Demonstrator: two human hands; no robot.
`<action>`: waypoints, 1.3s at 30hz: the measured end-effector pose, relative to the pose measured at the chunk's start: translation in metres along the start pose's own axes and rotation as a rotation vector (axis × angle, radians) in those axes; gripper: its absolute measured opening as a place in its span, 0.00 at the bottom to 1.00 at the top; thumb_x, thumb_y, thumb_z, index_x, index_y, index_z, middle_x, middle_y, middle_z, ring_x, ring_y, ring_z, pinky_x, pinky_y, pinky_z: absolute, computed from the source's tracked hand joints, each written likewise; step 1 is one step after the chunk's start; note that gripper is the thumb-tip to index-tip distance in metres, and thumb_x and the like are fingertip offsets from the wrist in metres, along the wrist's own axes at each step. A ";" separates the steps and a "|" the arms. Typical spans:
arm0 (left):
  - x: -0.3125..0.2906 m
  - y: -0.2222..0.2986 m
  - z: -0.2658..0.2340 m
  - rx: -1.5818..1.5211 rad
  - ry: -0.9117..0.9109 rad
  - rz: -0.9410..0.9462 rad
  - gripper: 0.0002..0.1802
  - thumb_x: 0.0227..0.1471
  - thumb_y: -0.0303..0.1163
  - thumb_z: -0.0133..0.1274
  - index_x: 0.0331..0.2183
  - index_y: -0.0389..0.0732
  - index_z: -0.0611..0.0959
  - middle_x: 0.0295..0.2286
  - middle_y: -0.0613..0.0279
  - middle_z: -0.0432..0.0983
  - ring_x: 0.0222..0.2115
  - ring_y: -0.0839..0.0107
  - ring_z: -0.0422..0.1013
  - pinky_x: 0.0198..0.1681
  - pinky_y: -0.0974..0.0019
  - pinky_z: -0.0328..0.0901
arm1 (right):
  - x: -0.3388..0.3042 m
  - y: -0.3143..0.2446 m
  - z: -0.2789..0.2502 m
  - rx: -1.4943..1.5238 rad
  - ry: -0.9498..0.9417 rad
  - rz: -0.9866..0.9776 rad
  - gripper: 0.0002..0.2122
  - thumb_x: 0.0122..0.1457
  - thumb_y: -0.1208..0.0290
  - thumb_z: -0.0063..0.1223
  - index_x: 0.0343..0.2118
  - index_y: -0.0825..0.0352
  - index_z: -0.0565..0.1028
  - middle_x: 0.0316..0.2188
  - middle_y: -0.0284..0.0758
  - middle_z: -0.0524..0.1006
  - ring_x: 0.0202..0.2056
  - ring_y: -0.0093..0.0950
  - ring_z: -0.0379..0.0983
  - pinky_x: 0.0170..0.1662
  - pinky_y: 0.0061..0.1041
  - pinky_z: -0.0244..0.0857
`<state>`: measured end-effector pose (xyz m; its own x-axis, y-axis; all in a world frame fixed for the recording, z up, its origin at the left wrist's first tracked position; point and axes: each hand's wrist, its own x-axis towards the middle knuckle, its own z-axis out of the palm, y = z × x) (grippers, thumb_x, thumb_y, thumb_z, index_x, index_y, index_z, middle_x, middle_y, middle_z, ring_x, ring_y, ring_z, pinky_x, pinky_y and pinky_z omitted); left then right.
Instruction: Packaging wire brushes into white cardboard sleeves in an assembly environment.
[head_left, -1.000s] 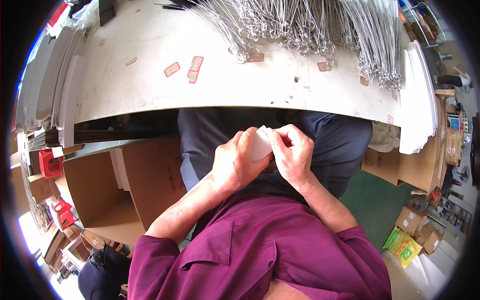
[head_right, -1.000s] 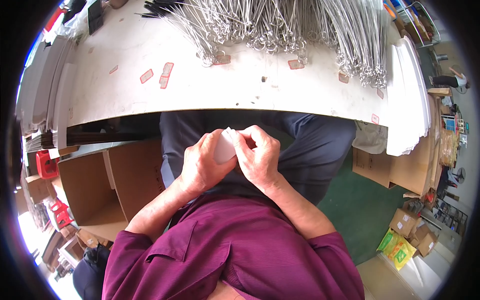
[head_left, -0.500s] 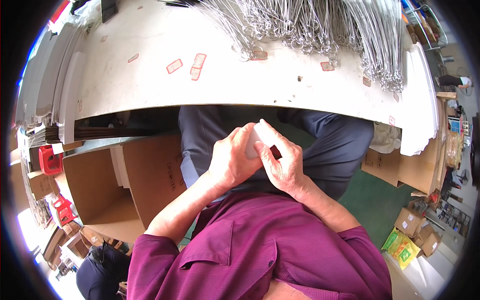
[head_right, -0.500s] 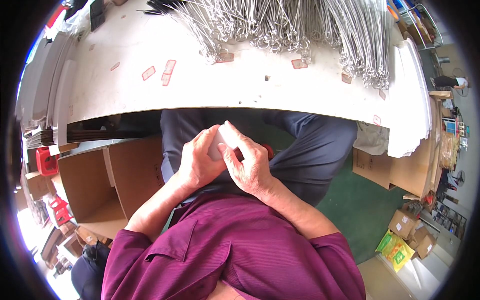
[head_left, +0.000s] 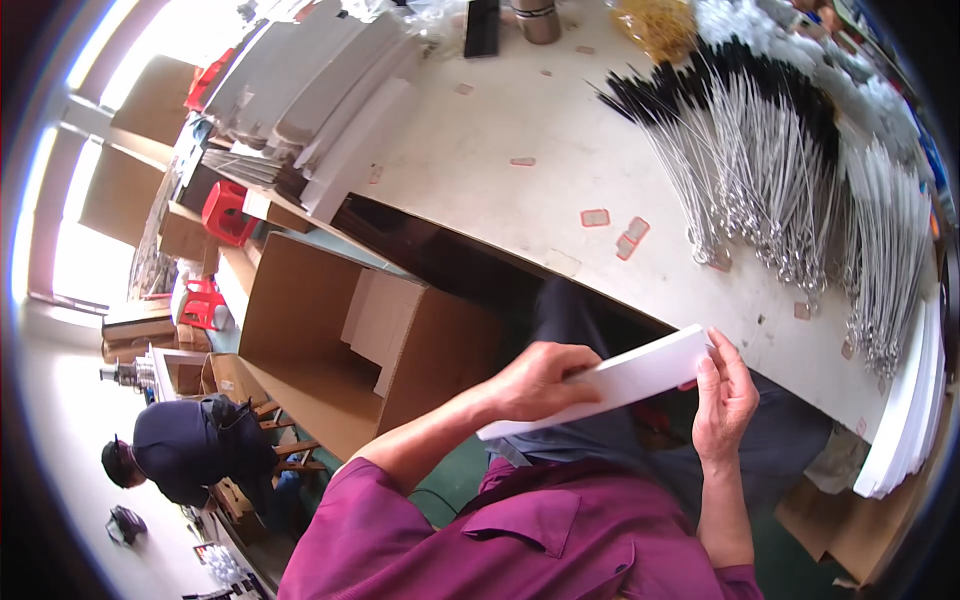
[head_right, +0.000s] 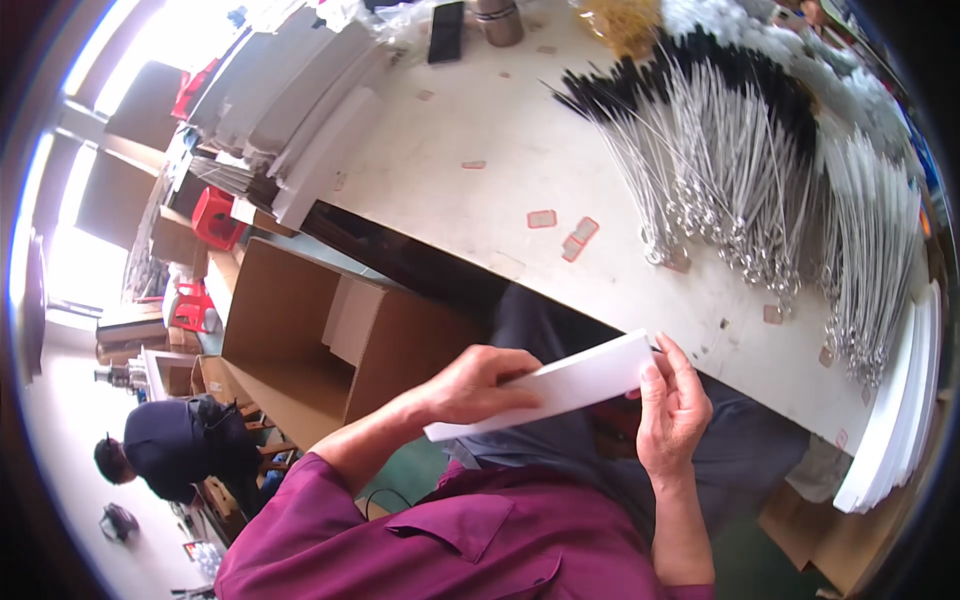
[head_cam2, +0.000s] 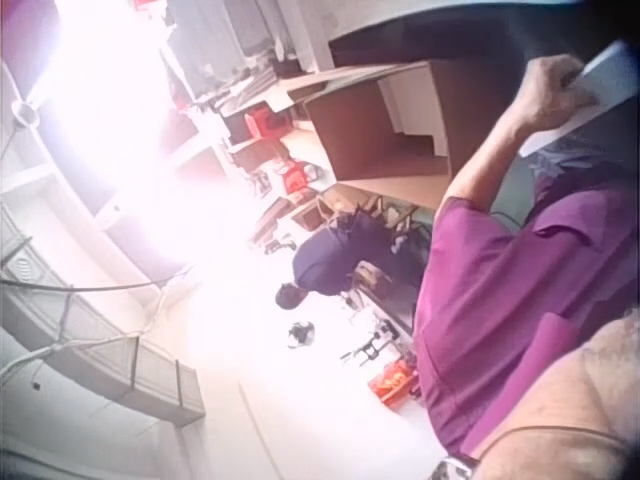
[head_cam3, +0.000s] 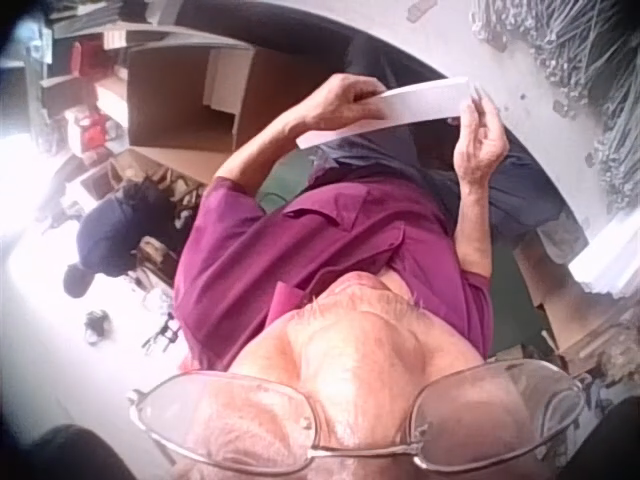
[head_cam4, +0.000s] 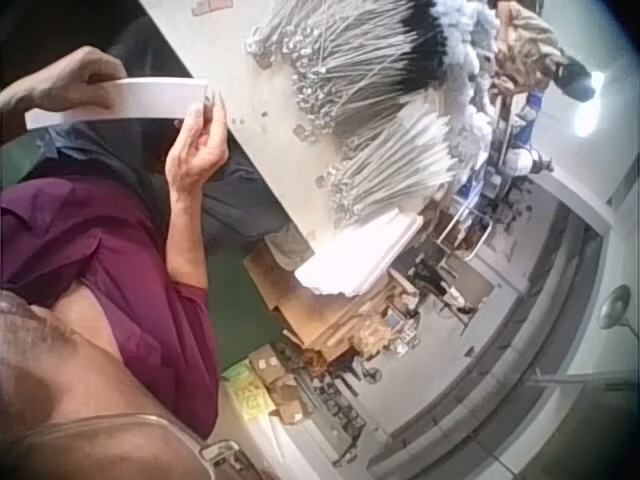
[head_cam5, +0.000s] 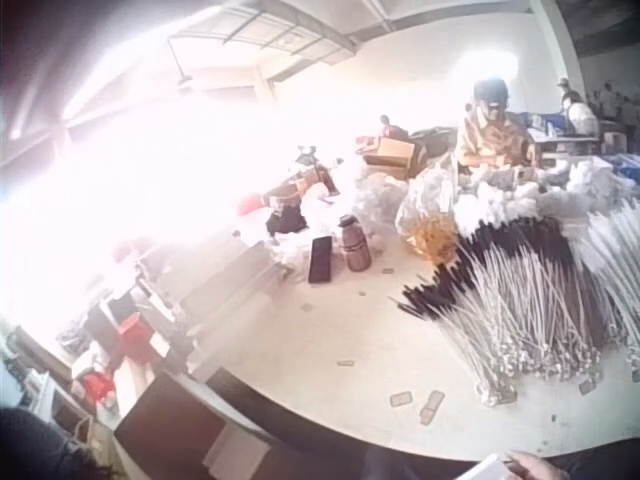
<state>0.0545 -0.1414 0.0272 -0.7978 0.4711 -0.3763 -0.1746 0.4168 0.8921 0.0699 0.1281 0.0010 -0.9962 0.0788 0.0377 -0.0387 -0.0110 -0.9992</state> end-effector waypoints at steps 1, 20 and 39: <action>-0.006 0.000 -0.014 0.062 0.086 0.018 0.16 0.53 0.30 0.64 0.43 0.34 0.83 0.32 0.56 0.81 0.35 0.72 0.77 0.42 0.65 0.71 | 0.007 0.001 0.001 0.007 -0.017 -0.010 0.15 0.66 0.77 0.55 0.54 0.75 0.75 0.43 0.40 0.81 0.39 0.24 0.78 0.43 0.25 0.74; 0.047 -0.089 -0.359 1.468 1.131 -0.170 0.07 0.53 0.29 0.53 0.34 0.40 0.83 0.37 0.50 0.77 0.42 0.49 0.76 0.43 0.50 0.73 | 0.050 0.030 0.008 -0.726 0.156 -0.532 0.02 0.60 0.80 0.59 0.36 0.69 0.79 0.35 0.38 0.80 0.26 0.25 0.74 0.28 0.22 0.68; 0.131 -0.048 -0.124 0.703 0.781 0.524 0.16 0.54 0.23 0.58 0.46 0.35 0.82 0.45 0.47 0.79 0.47 0.48 0.75 0.54 0.53 0.68 | 0.023 -0.024 -0.183 -1.147 0.681 -0.484 0.08 0.57 0.73 0.60 0.40 0.67 0.78 0.39 0.41 0.80 0.43 0.43 0.77 0.46 0.39 0.72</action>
<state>-0.1129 -0.1962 -0.0342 -0.8578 0.2100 0.4692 0.4424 0.7664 0.4658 0.0619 0.3123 0.0232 -0.6585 0.3028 0.6890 0.0521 0.9317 -0.3596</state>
